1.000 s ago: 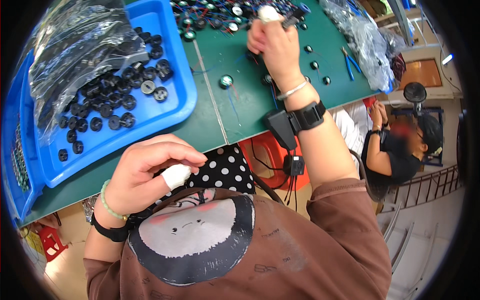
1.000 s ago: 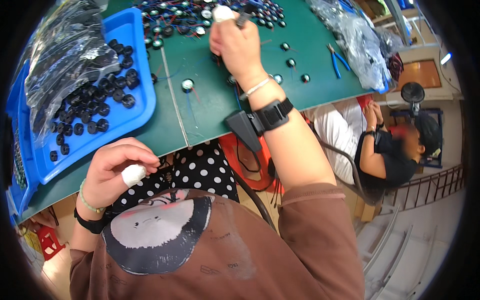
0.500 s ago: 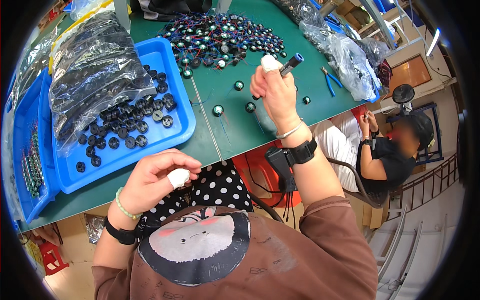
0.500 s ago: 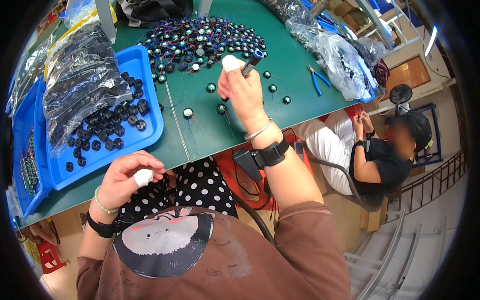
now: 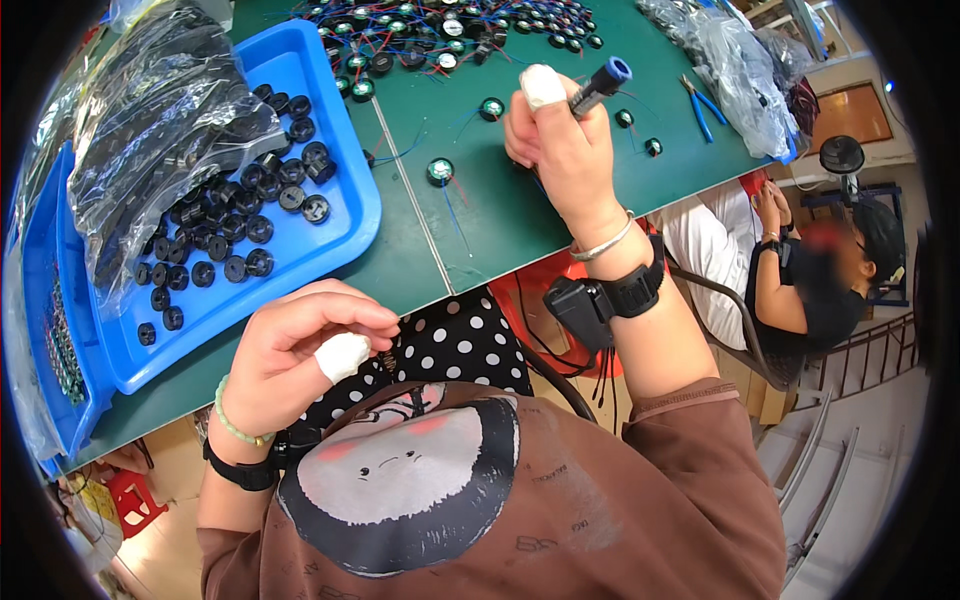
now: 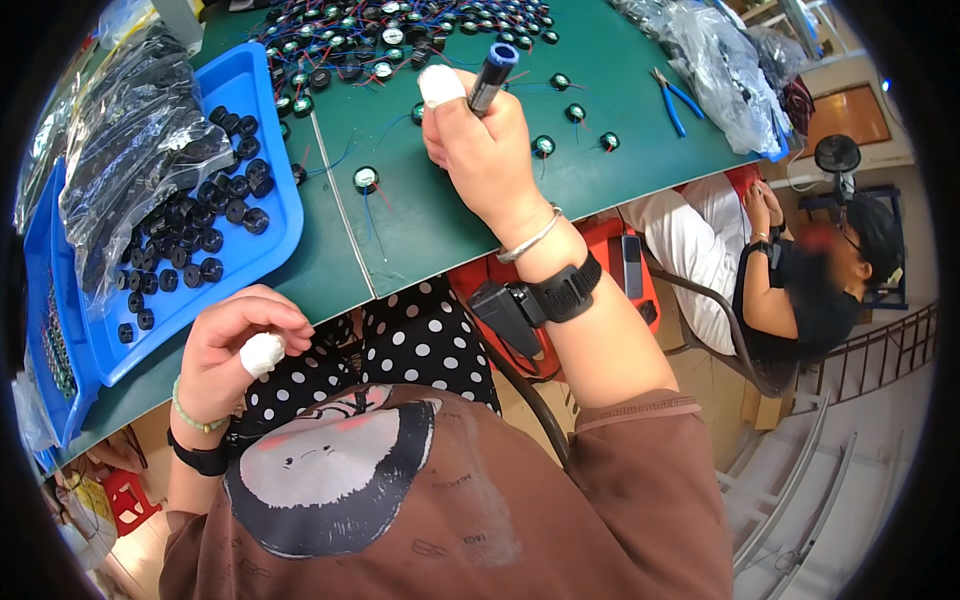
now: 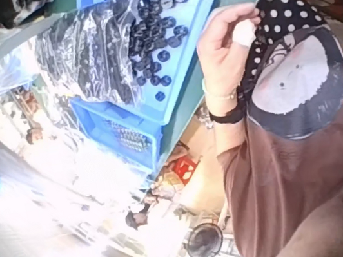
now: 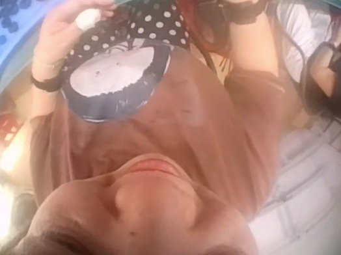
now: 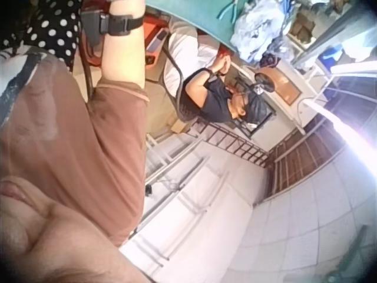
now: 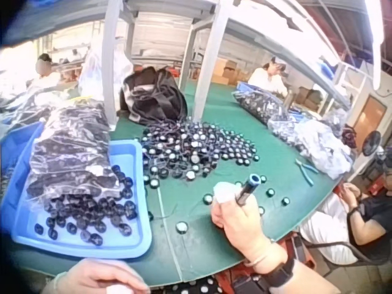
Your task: Assembling small green components and black spacers onto a wire or string at a manufacturing workstation.
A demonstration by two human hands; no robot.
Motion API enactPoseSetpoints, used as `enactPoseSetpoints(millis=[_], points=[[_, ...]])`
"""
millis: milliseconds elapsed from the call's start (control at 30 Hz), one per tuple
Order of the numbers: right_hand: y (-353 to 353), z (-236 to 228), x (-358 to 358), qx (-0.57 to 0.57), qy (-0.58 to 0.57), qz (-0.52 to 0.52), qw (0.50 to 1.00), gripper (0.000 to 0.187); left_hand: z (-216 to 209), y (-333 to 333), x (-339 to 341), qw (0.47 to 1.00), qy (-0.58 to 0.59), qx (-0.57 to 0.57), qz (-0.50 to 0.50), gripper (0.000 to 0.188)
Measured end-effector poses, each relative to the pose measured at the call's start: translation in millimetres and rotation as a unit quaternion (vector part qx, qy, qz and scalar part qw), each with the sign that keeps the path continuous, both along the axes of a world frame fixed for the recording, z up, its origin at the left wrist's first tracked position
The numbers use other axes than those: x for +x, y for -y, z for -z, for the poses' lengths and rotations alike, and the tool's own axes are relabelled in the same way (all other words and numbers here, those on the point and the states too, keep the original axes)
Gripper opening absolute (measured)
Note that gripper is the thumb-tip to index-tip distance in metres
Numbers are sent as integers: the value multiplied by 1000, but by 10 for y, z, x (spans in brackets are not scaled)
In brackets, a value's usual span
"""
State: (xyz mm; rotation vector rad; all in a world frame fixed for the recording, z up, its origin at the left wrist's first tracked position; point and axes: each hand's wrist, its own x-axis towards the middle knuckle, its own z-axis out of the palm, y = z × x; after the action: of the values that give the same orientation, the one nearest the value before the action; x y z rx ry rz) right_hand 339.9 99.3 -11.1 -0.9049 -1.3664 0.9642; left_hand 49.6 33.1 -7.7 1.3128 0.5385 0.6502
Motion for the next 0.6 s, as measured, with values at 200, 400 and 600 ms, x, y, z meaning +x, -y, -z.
enactPoseSetpoints(millis=[200, 400, 600], points=[[-20, -14, 5, -125, -152, 18, 980, 33, 20, 21, -20, 999, 10, -49, 0, 22], [211, -375, -159, -7, -106, 10, 994, 39, -13, 36, -1, 1000, 4, -26, -7, 22], [30, -150, -710, -4, -175, 8, 985, 24, 20, 12, -7, 1000, 4, -9, -9, 22]])
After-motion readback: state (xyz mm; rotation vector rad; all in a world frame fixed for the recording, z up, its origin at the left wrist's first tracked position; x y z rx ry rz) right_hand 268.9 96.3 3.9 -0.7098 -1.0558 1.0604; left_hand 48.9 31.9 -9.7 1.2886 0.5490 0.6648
